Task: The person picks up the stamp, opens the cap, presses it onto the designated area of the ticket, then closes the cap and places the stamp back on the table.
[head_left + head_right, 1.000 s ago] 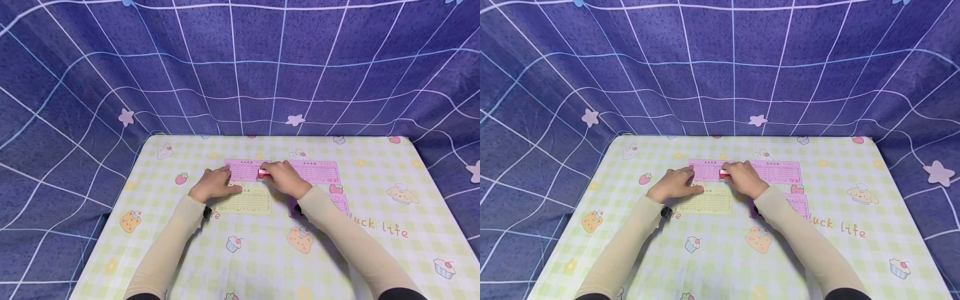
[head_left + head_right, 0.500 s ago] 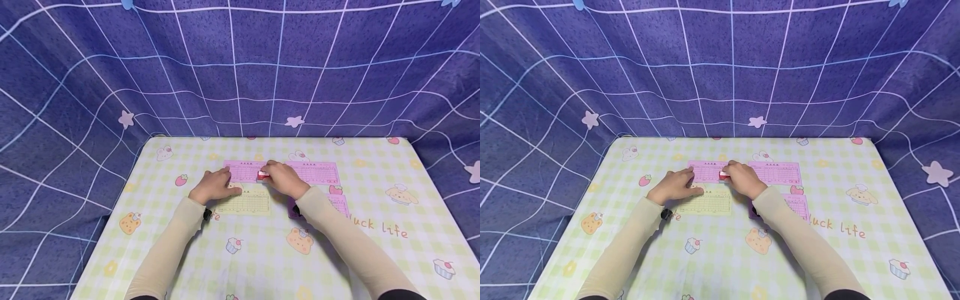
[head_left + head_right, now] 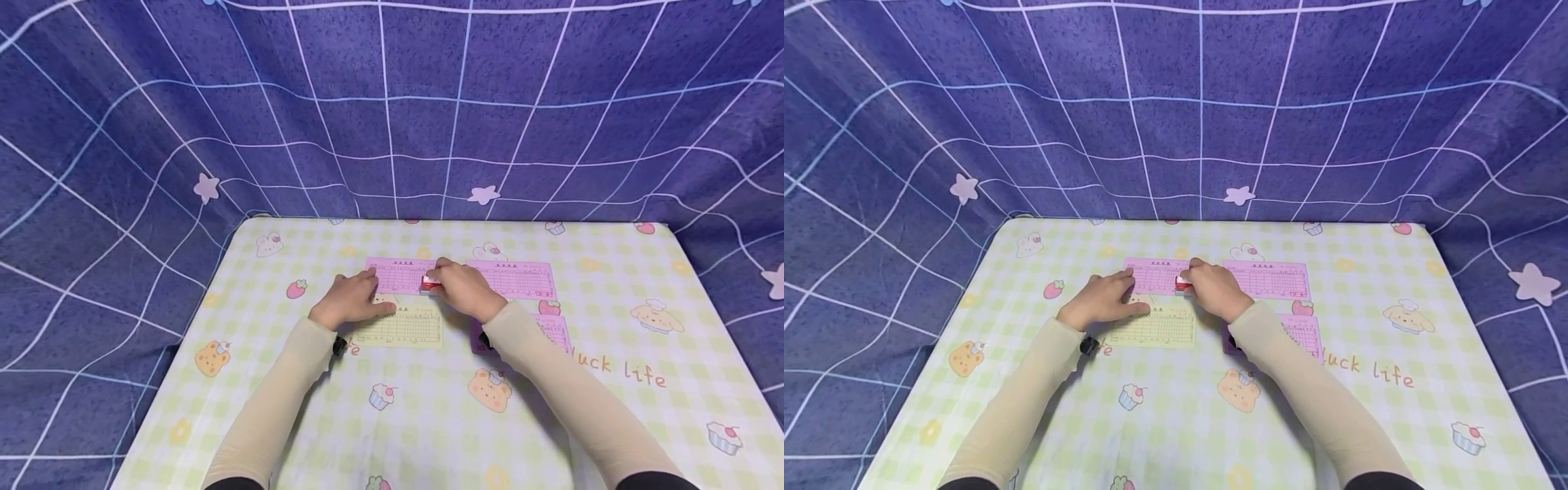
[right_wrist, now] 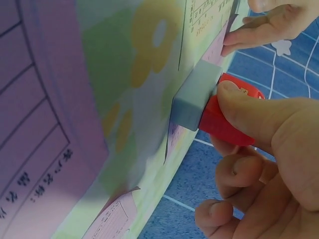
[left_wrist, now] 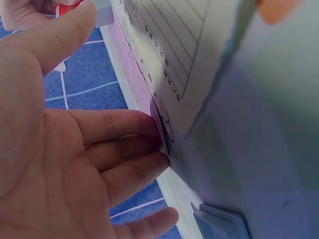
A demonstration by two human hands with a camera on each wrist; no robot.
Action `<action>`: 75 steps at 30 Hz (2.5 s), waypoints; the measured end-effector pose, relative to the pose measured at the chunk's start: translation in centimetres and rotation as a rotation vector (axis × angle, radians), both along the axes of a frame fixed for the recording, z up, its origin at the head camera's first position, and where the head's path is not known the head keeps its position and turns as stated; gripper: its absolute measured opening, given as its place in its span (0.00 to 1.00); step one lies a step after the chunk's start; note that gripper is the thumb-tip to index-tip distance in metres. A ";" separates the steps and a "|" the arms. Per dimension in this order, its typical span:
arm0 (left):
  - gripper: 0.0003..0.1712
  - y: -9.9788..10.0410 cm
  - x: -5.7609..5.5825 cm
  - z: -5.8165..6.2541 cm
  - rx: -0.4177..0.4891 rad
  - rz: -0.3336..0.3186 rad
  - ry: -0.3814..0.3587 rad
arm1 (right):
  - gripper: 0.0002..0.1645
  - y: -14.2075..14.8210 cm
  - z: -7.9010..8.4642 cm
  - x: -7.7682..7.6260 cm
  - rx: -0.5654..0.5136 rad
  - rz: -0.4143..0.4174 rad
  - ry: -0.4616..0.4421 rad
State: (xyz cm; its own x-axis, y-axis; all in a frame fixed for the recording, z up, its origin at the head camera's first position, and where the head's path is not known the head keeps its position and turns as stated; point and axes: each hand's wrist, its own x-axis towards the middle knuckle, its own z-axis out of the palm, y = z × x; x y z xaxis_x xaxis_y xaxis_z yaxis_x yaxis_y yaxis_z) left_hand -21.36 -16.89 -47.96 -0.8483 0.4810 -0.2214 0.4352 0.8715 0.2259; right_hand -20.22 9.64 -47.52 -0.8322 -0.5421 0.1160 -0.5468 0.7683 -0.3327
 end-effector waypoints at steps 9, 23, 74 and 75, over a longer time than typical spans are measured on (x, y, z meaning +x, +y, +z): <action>0.37 -0.1 -0.1 -0.1 0.012 -0.006 0.020 | 0.08 0.1 -0.1 -0.1 0.005 0.005 0.024; 0.34 0.0 -0.3 0.1 0.005 -0.002 0.010 | 0.21 0.2 -0.2 0.0 -0.029 -0.016 0.006; 0.38 -0.1 0.3 0.3 0.059 0.021 -0.045 | 0.21 0.5 1.9 0.9 -0.243 -0.066 0.013; 0.39 -0.1 0.4 0.3 0.064 0.026 -0.047 | 0.21 0.6 2.0 1.0 -0.246 -0.069 0.020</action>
State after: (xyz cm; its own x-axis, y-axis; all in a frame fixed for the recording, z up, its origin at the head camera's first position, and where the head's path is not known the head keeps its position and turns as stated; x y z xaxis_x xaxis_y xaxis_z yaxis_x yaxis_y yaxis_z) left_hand -20.97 -16.97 -47.69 -0.8504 0.4730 -0.2306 0.3999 0.8657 0.3011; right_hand -19.26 10.24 -45.50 -0.8627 -0.4374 0.2539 -0.5040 0.7016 -0.5038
